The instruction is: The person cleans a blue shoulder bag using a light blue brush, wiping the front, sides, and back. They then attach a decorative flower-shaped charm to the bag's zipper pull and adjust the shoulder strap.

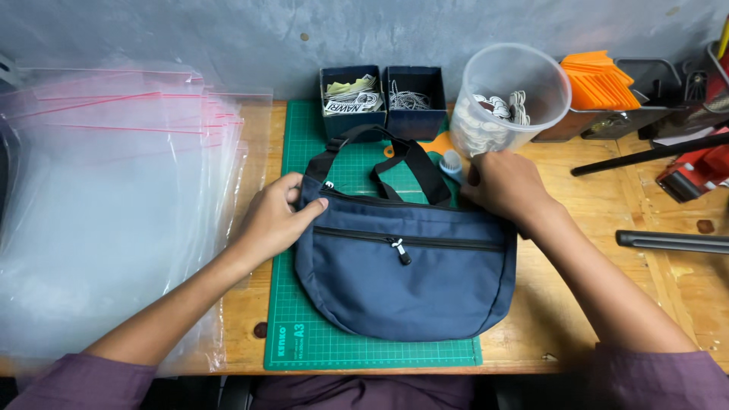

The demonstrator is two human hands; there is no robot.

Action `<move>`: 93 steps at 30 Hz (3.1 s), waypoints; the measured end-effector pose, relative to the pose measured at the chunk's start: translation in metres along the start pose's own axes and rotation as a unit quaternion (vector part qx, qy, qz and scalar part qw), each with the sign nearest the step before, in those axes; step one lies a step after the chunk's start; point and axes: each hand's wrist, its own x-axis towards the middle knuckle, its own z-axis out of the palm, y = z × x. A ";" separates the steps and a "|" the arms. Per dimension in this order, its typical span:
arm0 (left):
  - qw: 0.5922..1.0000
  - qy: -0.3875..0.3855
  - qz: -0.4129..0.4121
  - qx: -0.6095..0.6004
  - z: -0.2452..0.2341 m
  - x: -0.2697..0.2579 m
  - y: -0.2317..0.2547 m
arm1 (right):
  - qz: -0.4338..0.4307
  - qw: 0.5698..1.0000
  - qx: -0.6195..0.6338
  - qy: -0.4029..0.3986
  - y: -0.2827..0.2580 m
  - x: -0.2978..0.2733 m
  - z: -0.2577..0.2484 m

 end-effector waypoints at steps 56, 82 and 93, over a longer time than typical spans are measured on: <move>0.917 -0.013 0.203 0.344 0.031 0.030 0.045 | -0.237 0.832 0.495 -0.078 -0.059 -0.017 -0.007; 0.953 0.062 0.147 0.258 -0.007 -0.007 0.030 | -0.128 0.904 0.384 0.137 -0.081 -0.048 0.017; 0.996 0.033 0.049 0.070 -0.011 0.004 -0.011 | -0.164 0.909 0.345 0.165 -0.081 -0.046 0.042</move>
